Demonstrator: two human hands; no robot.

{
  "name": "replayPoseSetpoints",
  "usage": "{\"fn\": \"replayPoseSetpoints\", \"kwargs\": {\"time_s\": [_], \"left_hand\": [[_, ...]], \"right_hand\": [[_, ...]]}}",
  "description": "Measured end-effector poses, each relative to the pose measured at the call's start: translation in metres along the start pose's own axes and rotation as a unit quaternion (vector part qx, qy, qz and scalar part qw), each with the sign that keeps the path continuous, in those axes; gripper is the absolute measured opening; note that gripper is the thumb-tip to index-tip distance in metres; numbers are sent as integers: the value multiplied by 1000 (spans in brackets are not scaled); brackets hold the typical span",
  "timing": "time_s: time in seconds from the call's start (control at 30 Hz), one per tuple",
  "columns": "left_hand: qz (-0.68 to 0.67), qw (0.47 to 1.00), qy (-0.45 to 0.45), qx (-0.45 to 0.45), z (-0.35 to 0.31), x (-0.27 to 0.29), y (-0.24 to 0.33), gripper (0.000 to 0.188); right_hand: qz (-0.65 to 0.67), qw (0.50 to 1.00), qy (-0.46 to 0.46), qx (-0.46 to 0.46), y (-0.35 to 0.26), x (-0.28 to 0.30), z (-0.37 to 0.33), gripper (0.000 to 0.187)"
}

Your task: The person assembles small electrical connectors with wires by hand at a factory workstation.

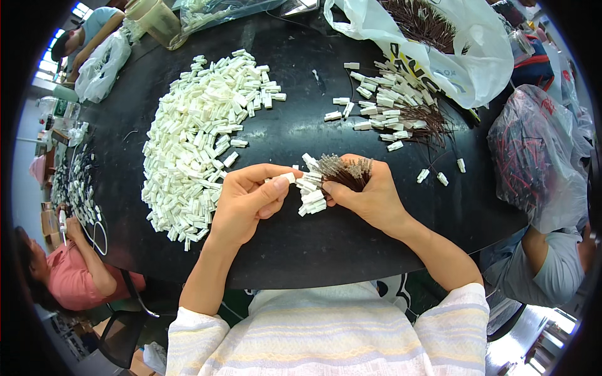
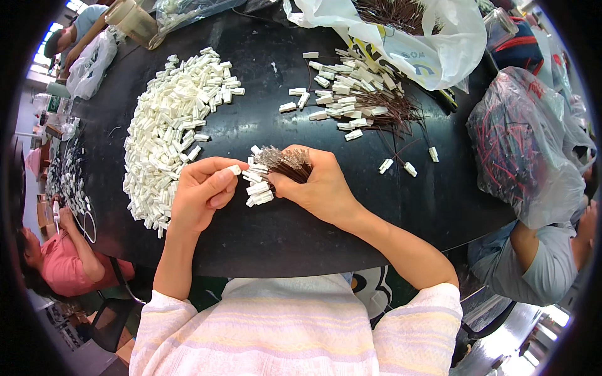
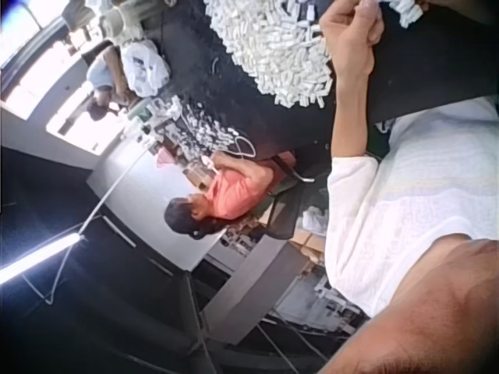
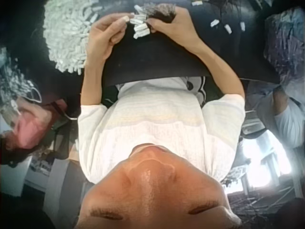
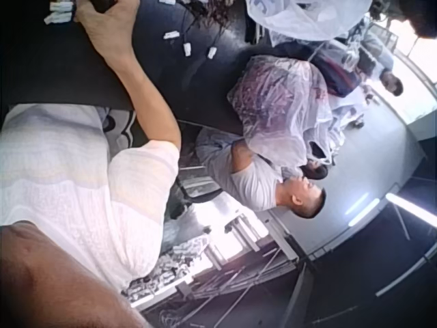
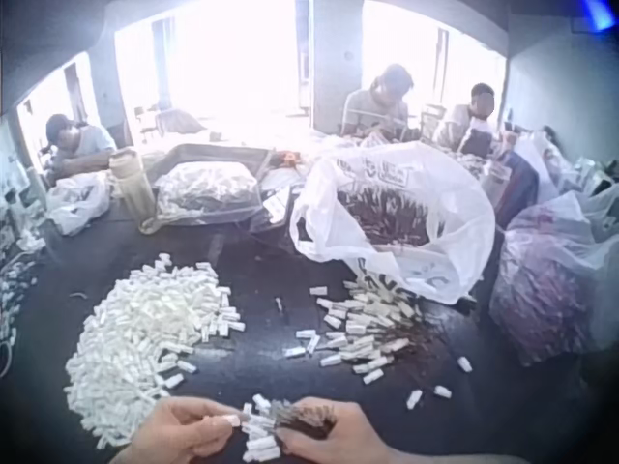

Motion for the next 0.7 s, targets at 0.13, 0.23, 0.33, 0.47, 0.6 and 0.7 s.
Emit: {"fn": "replayPoseSetpoints", "kwargs": {"time_s": [0.13, 0.23, 0.33, 0.47, 0.6, 0.7], "left_hand": [[76, 997, 9, -24, -1, -2, 4, 19], [103, 994, 6, -45, -1, -5, 5, 21], [133, 989, 0, -69, -2, -6, 7, 22], [169, 983, 7, -77, -3, -7, 8, 22], [170, 983, 5, -69, -4, -10, 8, 25], [119, 991, 2, -62, -4, -13, 7, 22]], "right_hand": [[-2, 1000, -3, 2, 2, -1, 0, 9], [-12, 1000, -5, 16, 1, 0, -1, 9], [6, 1000, -9, 26, -1, -2, -2, 8], [-18, 999, -6, 30, -2, -2, -2, 8], [-29, 999, 1, 37, -2, -2, -1, 9], [-39, 999, 3, 32, -5, -1, -1, 8]]}}
Point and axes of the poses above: each hand's wrist, its own z-axis towards the middle knuckle, its own x-axis out of the back of the hand, y = z × x, the point moved 6 cm from there along z, towards the middle knuckle, and after that the axes turned 3 degrees about -z, right-handed, at the moved point
